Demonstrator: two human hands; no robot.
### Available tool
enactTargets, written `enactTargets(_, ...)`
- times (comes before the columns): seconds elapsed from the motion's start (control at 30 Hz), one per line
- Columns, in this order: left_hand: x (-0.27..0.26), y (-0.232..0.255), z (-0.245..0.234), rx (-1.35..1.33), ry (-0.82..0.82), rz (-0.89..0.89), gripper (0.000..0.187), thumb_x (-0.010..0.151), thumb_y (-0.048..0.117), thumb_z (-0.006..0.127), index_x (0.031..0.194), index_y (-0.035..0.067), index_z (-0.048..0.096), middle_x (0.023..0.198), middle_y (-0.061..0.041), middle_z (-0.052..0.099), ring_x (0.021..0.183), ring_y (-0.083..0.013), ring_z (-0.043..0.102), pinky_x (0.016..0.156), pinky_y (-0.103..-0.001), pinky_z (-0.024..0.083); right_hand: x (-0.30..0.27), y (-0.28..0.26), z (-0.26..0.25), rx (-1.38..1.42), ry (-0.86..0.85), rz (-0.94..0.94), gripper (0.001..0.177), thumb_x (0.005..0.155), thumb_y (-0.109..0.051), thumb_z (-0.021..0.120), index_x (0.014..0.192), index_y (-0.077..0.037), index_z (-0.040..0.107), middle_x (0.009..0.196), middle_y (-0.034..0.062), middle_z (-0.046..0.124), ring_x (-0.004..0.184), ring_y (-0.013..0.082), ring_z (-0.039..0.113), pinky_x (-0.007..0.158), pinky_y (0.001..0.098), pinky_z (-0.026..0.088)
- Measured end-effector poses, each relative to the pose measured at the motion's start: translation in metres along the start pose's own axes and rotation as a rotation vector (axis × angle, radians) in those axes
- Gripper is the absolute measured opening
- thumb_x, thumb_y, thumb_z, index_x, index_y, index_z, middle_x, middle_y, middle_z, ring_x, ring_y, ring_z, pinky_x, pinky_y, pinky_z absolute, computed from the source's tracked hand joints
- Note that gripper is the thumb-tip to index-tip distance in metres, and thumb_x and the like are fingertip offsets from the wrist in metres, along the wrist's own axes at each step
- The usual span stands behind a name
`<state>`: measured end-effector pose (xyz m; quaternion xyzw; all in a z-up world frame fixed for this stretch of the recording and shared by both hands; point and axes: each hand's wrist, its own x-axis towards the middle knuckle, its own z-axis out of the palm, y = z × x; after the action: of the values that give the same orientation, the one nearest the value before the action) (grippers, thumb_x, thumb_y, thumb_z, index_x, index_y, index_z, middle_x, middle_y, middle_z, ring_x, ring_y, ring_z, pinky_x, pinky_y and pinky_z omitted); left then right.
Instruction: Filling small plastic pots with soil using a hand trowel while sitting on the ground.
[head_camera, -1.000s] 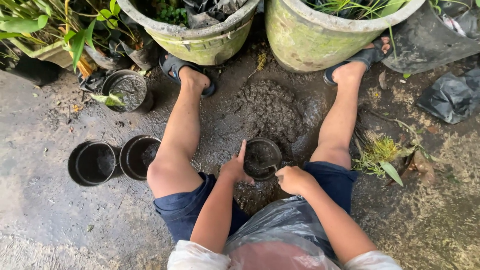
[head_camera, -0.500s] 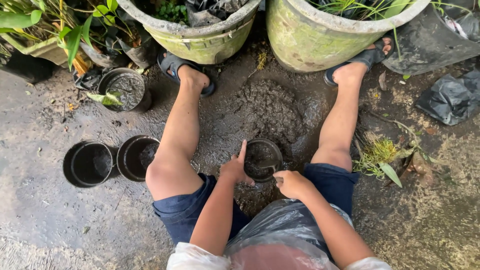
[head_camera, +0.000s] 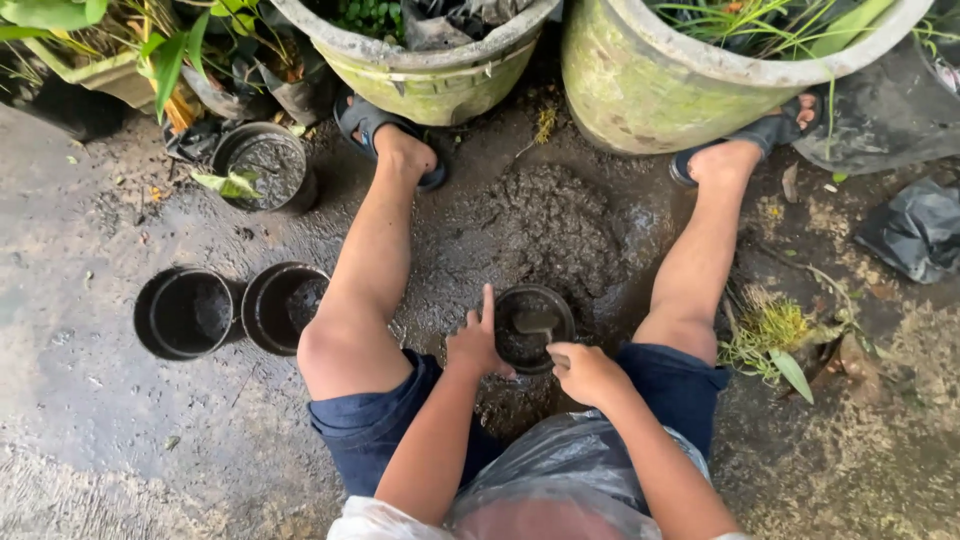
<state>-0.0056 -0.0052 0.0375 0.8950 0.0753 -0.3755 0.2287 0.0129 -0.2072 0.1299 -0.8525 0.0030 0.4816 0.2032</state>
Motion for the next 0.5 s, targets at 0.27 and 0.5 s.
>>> enactTargets(0.27, 0.05, -0.029, 0.095, -0.377, -0.064, -0.135, 0.148, 0.076, 0.043, 0.089, 0.161, 0.009, -0.027, 0.157, -0.037, 0.029, 0.121, -0.0571, 0.059, 0.094, -0.069, 0.05, -0.03, -0.003, -0.023, 0.06, 0.001, 0.041, 0.046, 0.102, -0.021, 0.055, 0.148, -0.015, 0.059, 0.138, 0.0211, 0.066, 0.128, 0.0374, 0.064, 0.1, 0.0457, 0.059)
enactTargets(0.5, 0.056, -0.036, 0.102, -0.44, -0.056, -0.126, 0.159, 0.068, 0.046, 0.097, 0.162, 0.012, -0.026, 0.164, -0.037, 0.016, 0.128, -0.0581, 0.056, 0.095, -0.066, 0.052, -0.036, -0.004, -0.014, 0.013, -0.062, 0.036, 0.046, 0.102, -0.025, 0.056, 0.147, -0.019, 0.06, 0.141, 0.0217, 0.063, 0.124, 0.0373, 0.067, 0.095, 0.0458, 0.062)
